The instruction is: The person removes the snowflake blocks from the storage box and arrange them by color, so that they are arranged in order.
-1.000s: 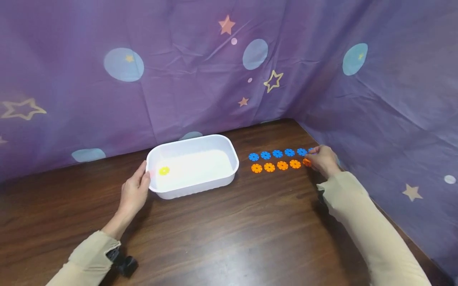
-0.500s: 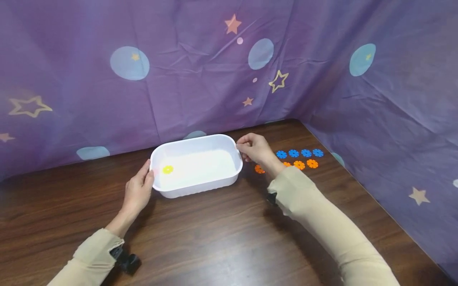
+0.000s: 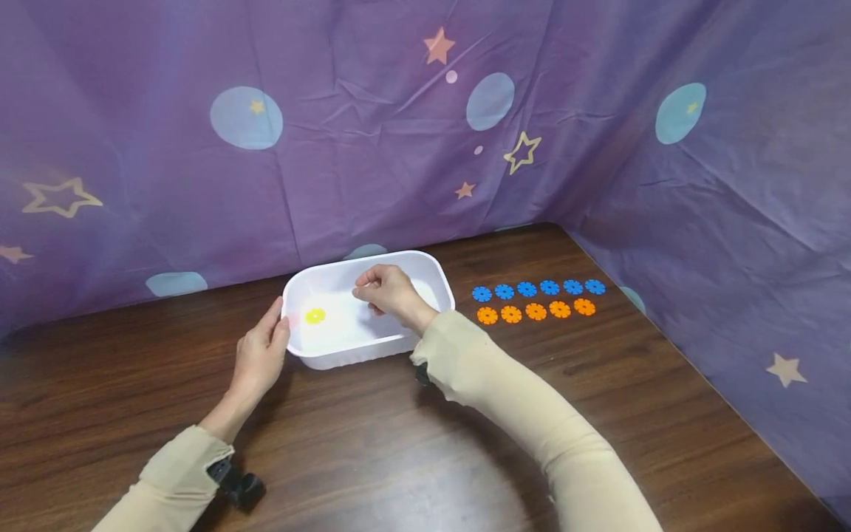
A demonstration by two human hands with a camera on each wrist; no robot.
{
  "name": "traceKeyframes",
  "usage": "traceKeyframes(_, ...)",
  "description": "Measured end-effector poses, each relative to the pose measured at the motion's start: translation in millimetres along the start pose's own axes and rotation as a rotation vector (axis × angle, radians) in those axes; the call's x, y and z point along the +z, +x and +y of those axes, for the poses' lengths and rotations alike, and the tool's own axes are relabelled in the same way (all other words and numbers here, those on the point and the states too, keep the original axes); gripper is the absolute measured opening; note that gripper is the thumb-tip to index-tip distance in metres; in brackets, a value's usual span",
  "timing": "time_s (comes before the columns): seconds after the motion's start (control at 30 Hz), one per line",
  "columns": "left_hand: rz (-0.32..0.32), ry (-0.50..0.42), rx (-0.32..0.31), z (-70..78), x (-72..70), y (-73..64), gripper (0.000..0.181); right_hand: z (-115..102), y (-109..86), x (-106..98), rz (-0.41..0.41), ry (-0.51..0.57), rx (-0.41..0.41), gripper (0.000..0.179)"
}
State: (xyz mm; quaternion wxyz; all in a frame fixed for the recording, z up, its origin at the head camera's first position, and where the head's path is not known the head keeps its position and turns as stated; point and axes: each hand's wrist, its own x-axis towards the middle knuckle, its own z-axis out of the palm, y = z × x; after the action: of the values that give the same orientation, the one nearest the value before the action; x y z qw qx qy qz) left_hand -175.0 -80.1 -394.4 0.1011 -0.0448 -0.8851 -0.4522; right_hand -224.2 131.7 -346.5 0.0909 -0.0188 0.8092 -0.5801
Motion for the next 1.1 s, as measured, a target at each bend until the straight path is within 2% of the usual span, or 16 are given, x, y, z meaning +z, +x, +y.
traceKeyframes(0.17,-0.001,-0.002,-0.001,-0.4,0.7,-0.4,0.048,2.5,11.0,21.8,-0.031,-0.005,0.053,0.020)
traceKeyframes(0.57,0.008,-0.001,0.009,-1.4,1.2,0.4,0.048,-5.1,26.2,56.5,-0.050,-0.138,0.091,0.025)
traceKeyframes(0.87,0.006,0.000,0.015,-1.3,0.2,0.9,0.048,-7.1,35.2,68.4,-0.063,-0.205,0.141,0.019)
traceKeyframes(1.1,0.014,0.001,0.019,-1.4,-0.2,1.0,0.048,-5.4,38.5,71.5,-0.062,-0.306,0.163,0.020)
